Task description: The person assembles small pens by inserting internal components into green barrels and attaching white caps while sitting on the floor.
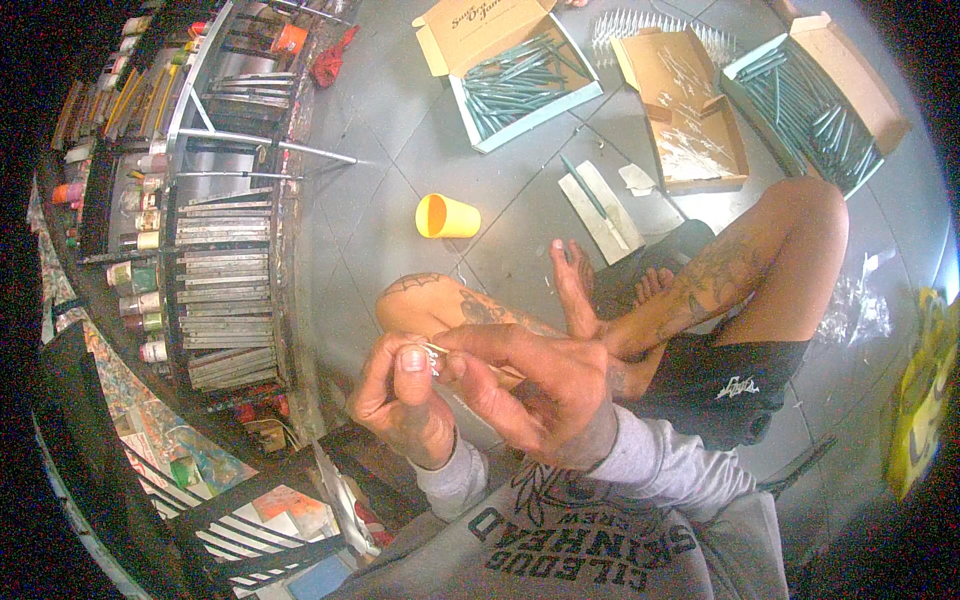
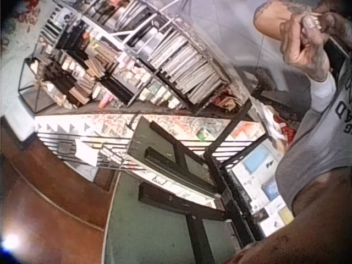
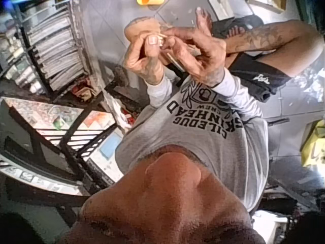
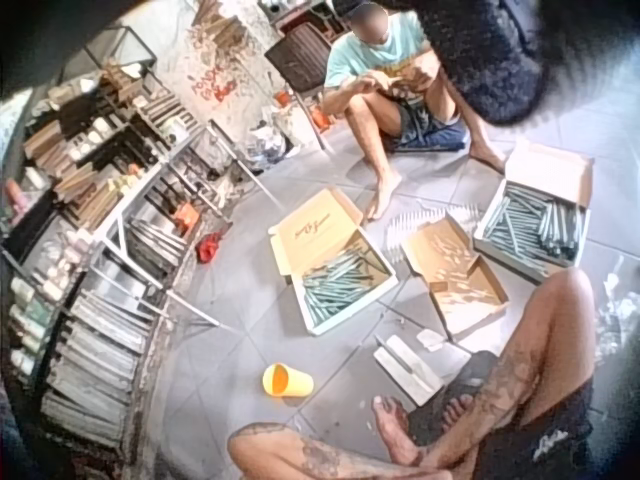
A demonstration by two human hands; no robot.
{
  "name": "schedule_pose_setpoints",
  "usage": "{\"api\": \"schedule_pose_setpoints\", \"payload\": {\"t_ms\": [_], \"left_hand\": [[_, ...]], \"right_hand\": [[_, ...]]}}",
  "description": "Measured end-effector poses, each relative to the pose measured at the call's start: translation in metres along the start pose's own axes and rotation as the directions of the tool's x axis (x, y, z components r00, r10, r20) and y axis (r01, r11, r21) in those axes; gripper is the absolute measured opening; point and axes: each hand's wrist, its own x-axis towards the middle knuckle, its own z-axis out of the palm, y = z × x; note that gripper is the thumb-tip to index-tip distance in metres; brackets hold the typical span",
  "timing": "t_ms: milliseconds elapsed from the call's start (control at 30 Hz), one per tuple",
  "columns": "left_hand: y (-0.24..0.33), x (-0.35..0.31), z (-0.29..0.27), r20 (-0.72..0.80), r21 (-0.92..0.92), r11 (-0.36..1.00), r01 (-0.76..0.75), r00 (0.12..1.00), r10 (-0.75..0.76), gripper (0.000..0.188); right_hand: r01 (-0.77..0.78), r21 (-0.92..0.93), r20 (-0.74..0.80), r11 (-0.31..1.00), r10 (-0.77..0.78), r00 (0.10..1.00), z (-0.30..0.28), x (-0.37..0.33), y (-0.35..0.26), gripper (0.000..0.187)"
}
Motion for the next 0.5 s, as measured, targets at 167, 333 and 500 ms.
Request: {"api": "schedule_pose_setpoints", "payload": {"t_ms": [167, 333, 500], "left_hand": [[0.0017, -0.0001, 0.0048, -0.053, -0.031, 0.999, -0.011, 0.999, 0.01, 0.018], [0.0026, 0.0003, 0.0006, 0.021, 0.047, 0.999, -0.015, 1.0, 0.014, 0.025], [0.0045, 0.0013, -0.0012, 0.032, 0.062, 0.998, -0.027, 0.999, 0.025, 0.026]], "right_hand": [[0.016, -0.006, -0.012, 1.0, -0.016, 1.0, 0.0002, 0.0006, -0.0012, 0.015], [-0.006, -0.001, 0.001, 1.0, 0.006, 1.0, -0.0001, 0.0009, -0.0028, 0.015], [0.009, 0.014, -0.003, 1.0, -0.009, 1.0, 0.0004, 0.0009, -0.002, 0.015]]}}
